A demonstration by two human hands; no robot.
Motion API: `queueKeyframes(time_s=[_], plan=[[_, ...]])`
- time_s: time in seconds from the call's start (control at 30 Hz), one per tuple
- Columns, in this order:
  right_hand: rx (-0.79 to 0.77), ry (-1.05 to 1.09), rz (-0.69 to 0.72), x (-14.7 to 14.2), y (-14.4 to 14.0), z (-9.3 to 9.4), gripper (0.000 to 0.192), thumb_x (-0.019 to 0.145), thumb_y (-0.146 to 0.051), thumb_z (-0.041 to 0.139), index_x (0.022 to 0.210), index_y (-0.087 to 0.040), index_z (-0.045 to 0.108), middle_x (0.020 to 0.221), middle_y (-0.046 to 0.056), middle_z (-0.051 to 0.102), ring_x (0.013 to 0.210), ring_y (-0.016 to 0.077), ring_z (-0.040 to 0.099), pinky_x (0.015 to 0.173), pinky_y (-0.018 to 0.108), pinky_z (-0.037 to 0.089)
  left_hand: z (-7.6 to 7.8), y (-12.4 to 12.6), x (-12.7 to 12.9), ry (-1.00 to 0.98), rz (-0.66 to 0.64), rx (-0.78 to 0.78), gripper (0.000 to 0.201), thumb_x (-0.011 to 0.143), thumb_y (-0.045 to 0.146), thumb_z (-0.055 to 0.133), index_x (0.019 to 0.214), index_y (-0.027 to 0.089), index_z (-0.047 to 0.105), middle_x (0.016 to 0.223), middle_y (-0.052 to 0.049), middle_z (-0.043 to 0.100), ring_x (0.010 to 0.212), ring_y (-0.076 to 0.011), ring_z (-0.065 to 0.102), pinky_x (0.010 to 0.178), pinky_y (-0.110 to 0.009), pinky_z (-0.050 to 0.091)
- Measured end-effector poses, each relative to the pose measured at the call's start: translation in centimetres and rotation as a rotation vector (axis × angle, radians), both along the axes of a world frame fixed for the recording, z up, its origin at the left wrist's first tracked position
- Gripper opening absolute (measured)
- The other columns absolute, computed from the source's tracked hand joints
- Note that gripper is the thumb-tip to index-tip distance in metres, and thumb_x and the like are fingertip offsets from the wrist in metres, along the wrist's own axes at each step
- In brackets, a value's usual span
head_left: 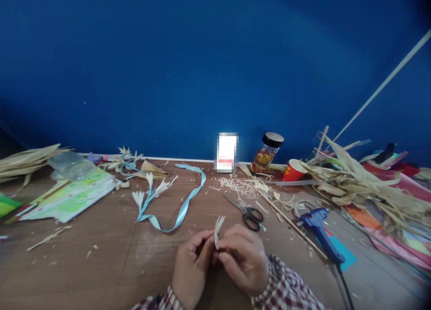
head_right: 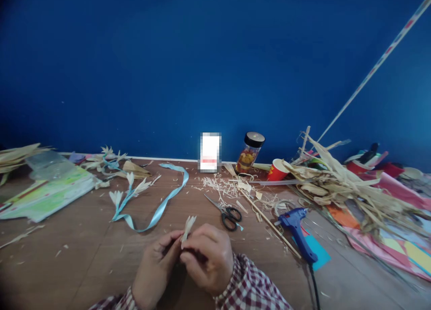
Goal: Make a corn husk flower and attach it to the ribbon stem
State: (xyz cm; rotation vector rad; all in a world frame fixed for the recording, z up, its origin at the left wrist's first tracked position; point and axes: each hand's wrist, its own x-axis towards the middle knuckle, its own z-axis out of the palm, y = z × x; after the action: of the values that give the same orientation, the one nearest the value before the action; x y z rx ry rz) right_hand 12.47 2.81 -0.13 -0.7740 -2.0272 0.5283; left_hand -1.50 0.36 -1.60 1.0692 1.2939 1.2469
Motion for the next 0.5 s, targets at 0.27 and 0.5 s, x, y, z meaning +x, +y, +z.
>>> queueKeyframes(time_s=[0.27, 0.5], plan=[[-0.094, 0.164, -0.235, 0.2, 1.3, -0.1, 0.016, 0.078, -0.016, 0.051, 0.091, -0.019, 0.059, 0.077, 0.005, 0.057, 0.067, 0.0156, 0.053, 0.055, 0.027, 0.044, -0.3, -0.2, 0.4, -0.078, -0.011, -0.051, 0.019, 0.072, 0.033, 0.058, 0.076, 0.016, 0.066, 0.062, 0.000, 0.060, 0.051, -0.0104, 0.054, 0.047, -0.019, 0.044], [-0.090, 0.097, -0.227, 0.3, 1.3, -0.3, 0.020, 0.077, -0.014, 0.053, 0.094, -0.021, 0.061, 0.081, 0.005, 0.056, 0.065, 0.0138, 0.052, 0.056, 0.026, 0.045, -0.4, -0.3, 0.3, -0.042, -0.041, -0.044, 0.019, 0.074, 0.031, 0.056, 0.080, 0.016, 0.066, 0.061, 0.001, 0.059, 0.051, -0.0096, 0.053, 0.048, -0.019, 0.043]])
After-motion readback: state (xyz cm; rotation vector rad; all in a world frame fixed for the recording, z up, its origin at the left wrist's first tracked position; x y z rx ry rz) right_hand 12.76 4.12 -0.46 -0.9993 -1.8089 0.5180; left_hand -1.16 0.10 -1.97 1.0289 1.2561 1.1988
